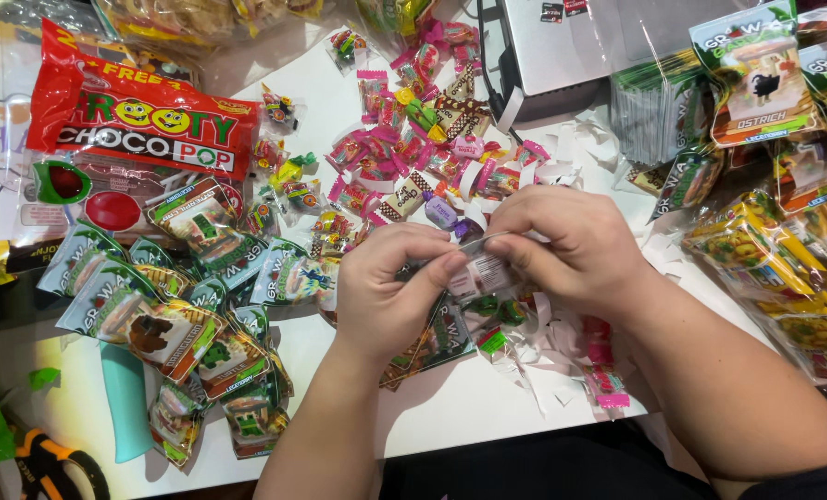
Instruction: The person repeatedly picks up small wrapped candies and places them into a small paper pouch. The person then folds the pouch closed and sets it aside. The person repeats this process with multiple candies and pouches.
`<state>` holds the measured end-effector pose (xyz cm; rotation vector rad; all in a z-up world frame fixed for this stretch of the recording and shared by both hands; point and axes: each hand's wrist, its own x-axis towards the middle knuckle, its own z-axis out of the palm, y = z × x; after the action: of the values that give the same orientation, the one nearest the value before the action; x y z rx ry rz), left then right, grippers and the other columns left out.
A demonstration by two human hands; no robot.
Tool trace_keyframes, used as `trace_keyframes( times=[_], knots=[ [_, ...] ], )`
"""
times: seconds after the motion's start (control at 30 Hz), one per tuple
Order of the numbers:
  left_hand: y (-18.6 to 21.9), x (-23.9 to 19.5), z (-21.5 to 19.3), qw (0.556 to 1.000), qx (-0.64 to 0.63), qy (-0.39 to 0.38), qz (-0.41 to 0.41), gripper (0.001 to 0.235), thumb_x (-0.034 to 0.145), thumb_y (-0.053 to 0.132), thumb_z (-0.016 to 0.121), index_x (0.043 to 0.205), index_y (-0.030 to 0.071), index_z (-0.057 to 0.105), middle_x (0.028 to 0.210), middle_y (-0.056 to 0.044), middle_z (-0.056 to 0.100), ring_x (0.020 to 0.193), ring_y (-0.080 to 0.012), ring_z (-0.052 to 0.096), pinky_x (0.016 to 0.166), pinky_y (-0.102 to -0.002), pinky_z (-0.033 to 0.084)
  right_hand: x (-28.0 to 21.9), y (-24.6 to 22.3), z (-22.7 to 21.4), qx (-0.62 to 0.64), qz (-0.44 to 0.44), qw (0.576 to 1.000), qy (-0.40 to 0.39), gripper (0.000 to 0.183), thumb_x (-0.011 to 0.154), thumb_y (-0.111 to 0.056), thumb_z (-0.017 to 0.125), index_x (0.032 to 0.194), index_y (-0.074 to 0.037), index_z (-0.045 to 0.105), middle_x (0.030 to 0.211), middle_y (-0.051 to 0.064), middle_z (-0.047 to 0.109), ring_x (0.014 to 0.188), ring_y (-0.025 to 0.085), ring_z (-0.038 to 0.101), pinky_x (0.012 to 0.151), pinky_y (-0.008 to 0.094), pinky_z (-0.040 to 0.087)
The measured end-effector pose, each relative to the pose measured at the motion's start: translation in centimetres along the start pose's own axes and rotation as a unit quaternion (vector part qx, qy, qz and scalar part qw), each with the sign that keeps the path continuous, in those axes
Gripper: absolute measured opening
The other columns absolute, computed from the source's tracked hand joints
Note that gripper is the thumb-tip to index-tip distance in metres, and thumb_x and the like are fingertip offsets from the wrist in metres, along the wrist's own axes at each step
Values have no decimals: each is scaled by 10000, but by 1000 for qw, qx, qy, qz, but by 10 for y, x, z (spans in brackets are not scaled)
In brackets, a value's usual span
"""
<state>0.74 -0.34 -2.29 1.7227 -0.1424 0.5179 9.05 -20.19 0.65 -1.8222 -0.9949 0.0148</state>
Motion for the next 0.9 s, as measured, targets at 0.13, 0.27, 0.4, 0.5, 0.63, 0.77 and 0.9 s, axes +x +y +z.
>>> trace_keyframes(
  times=[0.13,0.27,0.4,0.5,0.63,0.77,0.9],
  knots=[
    [4,-2,-1,1000,5,5,-17,30,856,111,811,884,102,804,793,-68,747,832,-253,753,801,-349,590,-4,10,0,10,6,1000,0,117,970,-158,676,909,-97,754,860,62,744,781,282,730,760,391,580],
    [-8,-8,-5,996,-19,-1,-84,92,838,114,842,913,80,801,769,-71,773,857,-152,748,1027,-374,477,-2,13,-4,28,28,999,0,145,980,-167,669,889,-91,752,834,59,735,756,258,718,756,384,574],
    [-4,-5,-10,992,-31,-50,-107,71,893,109,787,960,113,808,861,-38,818,972,-113,729,1089,-374,425,-3,18,-7,40,40,998,11,127,954,-155,697,873,-80,760,822,76,731,738,255,706,738,375,562],
    [1,-3,-8,990,-60,-19,-124,77,916,81,750,980,76,793,868,-76,815,946,-161,757,1054,-415,480,-4,26,-8,140,44,989,14,144,941,-137,689,858,-36,748,853,113,739,758,205,692,755,356,556],
    [-8,-5,-2,977,-187,59,-82,78,952,51,693,1018,22,722,951,-166,797,1033,-234,745,1051,-429,501,-6,19,5,335,115,934,-42,640,887,-427,693,1358,-4,597,1207,182,746,1102,251,710,944,449,563],
    [1,-3,1,983,-177,41,-33,29,1004,103,639,1001,116,664,1105,-89,780,1293,-211,617,1196,-385,321,-13,19,16,460,151,860,-162,797,847,-454,753,1447,19,528,1231,245,725,1076,329,714,905,490,565],
    [12,2,0,977,-206,14,-55,146,1063,274,560,1175,207,624,1322,-44,695,1400,-227,505,1223,-499,326,-8,21,9,233,121,959,-103,727,743,-349,828,1299,81,642,1101,266,737,1021,378,727,896,498,578]
  ],
)
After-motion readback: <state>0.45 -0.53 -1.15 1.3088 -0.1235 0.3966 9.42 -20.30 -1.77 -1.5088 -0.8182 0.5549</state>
